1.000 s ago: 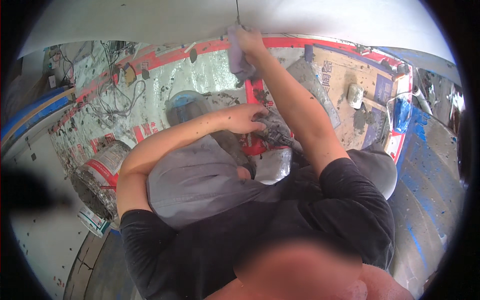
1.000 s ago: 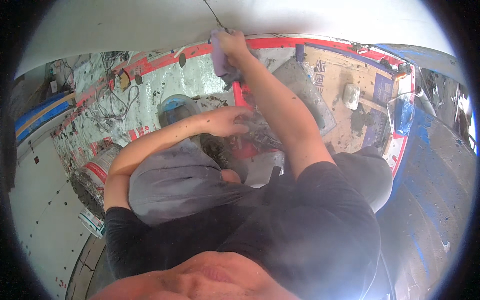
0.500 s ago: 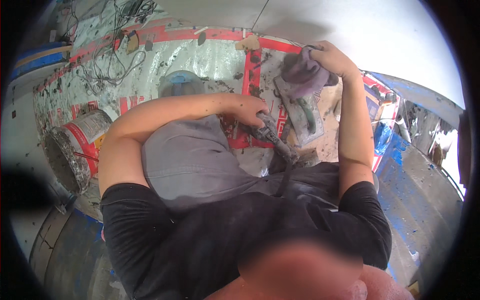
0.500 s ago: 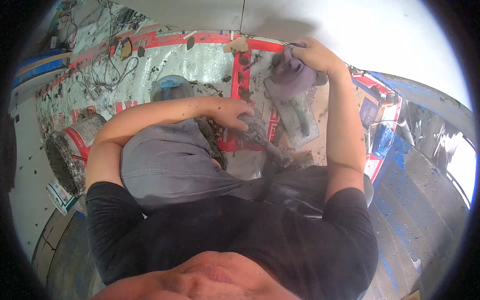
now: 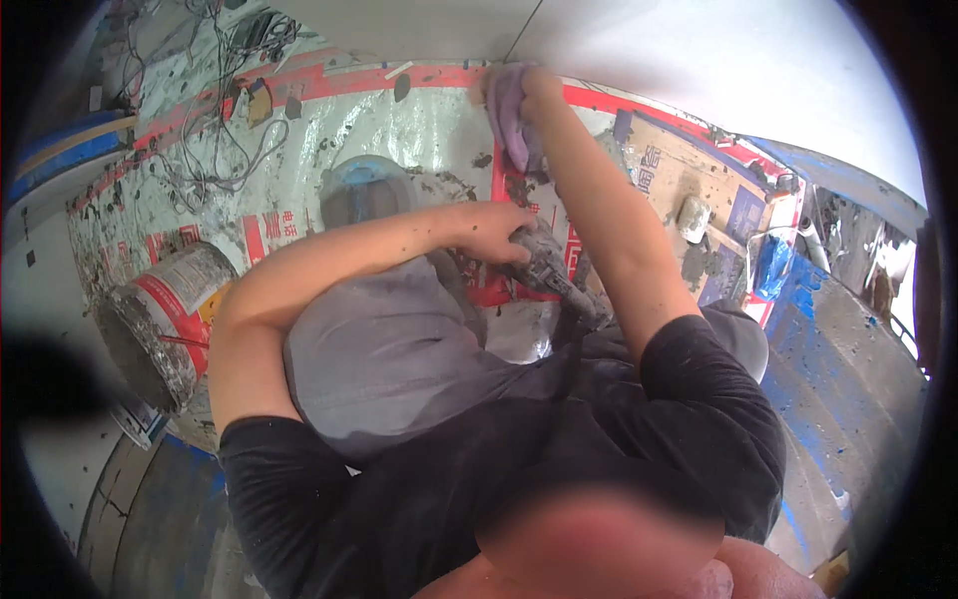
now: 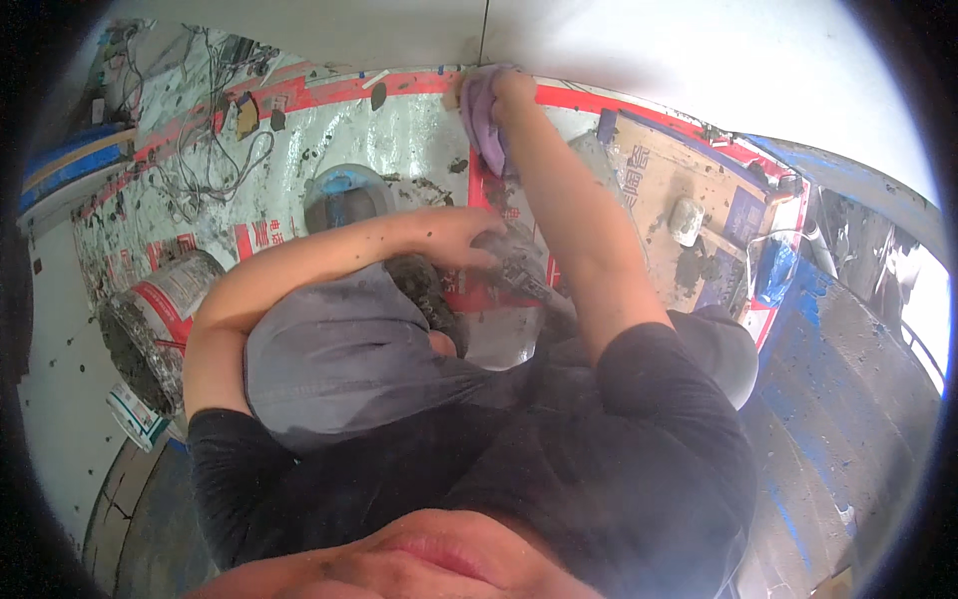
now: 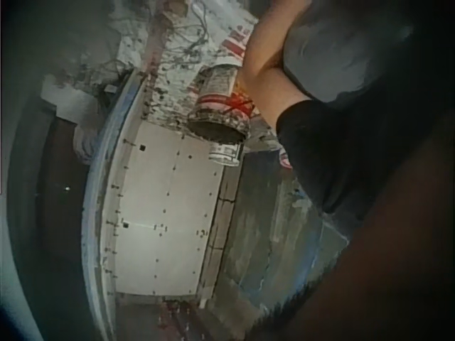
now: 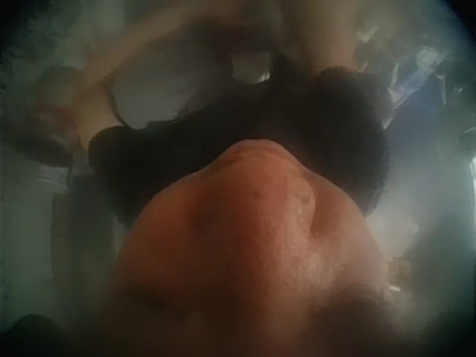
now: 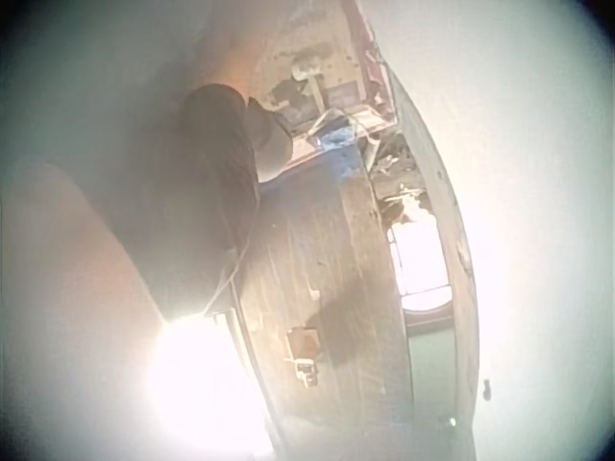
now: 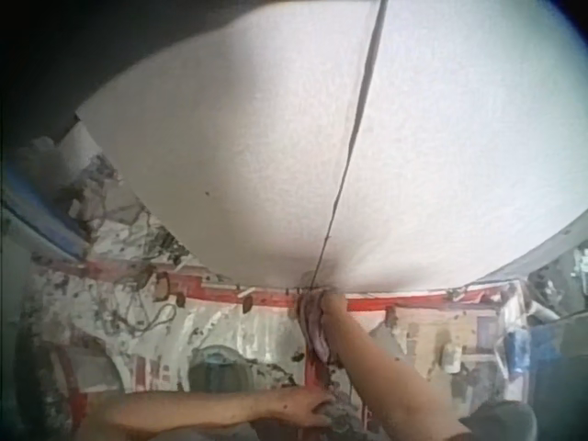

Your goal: The person installs a tile on the wall using a tile vibration tool, wipes the tile surface and joints with a cloth, and removes excess mortar from the seams.

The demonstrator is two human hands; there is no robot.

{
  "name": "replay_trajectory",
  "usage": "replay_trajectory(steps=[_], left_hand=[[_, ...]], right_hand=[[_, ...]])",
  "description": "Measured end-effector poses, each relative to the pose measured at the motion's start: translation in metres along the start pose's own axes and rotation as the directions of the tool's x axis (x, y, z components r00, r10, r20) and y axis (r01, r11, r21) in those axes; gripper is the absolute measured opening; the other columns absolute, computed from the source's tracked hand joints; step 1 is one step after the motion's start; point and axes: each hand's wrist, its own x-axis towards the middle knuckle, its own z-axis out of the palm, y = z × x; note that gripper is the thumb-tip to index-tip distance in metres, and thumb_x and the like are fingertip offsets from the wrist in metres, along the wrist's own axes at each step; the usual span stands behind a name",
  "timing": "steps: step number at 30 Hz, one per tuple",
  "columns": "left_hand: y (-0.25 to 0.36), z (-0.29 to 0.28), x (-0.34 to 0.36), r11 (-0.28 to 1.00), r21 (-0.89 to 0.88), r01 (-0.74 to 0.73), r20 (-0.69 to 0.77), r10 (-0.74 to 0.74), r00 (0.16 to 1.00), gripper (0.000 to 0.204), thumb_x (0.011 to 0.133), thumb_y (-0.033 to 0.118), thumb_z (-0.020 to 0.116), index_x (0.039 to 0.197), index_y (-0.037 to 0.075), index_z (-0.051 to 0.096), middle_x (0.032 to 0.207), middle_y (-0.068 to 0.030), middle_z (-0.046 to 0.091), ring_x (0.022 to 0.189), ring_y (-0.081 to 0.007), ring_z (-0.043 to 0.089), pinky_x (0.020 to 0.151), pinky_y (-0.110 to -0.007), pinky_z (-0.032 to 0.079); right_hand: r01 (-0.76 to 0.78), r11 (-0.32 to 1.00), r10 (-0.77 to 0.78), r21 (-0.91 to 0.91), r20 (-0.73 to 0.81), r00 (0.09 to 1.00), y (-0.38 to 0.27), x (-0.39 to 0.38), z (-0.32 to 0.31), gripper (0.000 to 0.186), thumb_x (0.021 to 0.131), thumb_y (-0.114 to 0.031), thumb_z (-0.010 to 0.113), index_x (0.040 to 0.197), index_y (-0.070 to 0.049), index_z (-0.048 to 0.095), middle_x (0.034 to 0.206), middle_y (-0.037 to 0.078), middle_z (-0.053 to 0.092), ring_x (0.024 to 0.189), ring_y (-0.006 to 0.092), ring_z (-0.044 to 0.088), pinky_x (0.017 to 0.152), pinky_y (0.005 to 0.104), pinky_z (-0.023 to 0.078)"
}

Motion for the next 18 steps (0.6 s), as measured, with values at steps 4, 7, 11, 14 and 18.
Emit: replay_trajectory(steps=[4, 7, 11, 14, 18], left_hand=[[-0.019, 0.005, -0.007, 0.997, -0.077, 0.023, -0.056, -0.027, 0.998, 0.059, 0.089, 0.036, 0.069, 0.132, -0.001, 0.057, 0.119, -0.0207, 0.065, 0.110, -0.0330, 0.064, 0.096, -0.042, 0.050], [-0.013, 0.003, -0.005, 0.996, -0.046, 0.075, -0.019, -0.076, 0.997, 0.059, 0.089, 0.037, 0.069, 0.131, -0.002, 0.057, 0.117, -0.0206, 0.065, 0.108, -0.0317, 0.065, 0.094, -0.041, 0.050], [-0.010, 0.002, 0.008, 0.999, -0.049, 0.019, 0.000, -0.019, 1.000, 0.058, 0.089, 0.037, 0.069, 0.130, -0.002, 0.057, 0.115, -0.0208, 0.065, 0.106, -0.0309, 0.065, 0.093, -0.041, 0.050], [-0.007, 0.004, 0.019, 0.998, -0.044, -0.038, 0.002, 0.038, 0.999, 0.057, 0.089, 0.036, 0.068, 0.129, -0.003, 0.057, 0.115, -0.0202, 0.064, 0.106, -0.0305, 0.064, 0.093, -0.040, 0.049], [0.001, 0.008, 0.030, 0.999, 0.025, -0.044, 0.048, 0.042, 0.998, 0.058, 0.090, 0.034, 0.068, 0.132, -0.003, 0.056, 0.122, -0.0216, 0.063, 0.114, -0.0319, 0.062, 0.098, -0.041, 0.048]], right_hand=[[-0.010, 0.999, -0.001, 0.050, 0.208, 0.978, -0.007, -0.029, 0.011, 0.026, 0.095, -0.005, 0.054, 0.119, 0.001, 0.062, 0.106, 0.016, 0.068, 0.092, 0.0262, 0.069, 0.072, 0.0412, 0.058], [0.001, 0.972, -0.072, 0.233, 0.294, 0.953, -0.029, -0.082, 0.024, 0.021, 0.094, -0.003, 0.055, 0.113, 0.001, 0.063, 0.100, 0.014, 0.068, 0.087, 0.0252, 0.069, 0.070, 0.0409, 0.058], [0.141, 0.942, -0.249, 0.306, 0.350, 0.903, -0.073, -0.145, 0.020, 0.018, 0.097, -0.005, 0.054, 0.110, 0.004, 0.061, 0.107, 0.015, 0.068, 0.090, 0.0265, 0.069, 0.077, 0.0394, 0.059], [0.372, 0.872, -0.480, 0.319, 0.402, 0.780, -0.125, -0.197, 0.015, 0.013, 0.095, -0.006, 0.059, 0.099, 0.004, 0.065, 0.094, 0.009, 0.068, 0.083, 0.0200, 0.068, 0.071, 0.0351, 0.056], [0.696, 0.670, -0.730, 0.258, 0.396, 0.556, -0.184, -0.242, 0.019, 0.017, 0.094, -0.012, 0.064, 0.089, 0.004, 0.067, 0.081, 0.005, 0.067, 0.073, 0.0107, 0.060, 0.062, 0.0306, 0.046]])
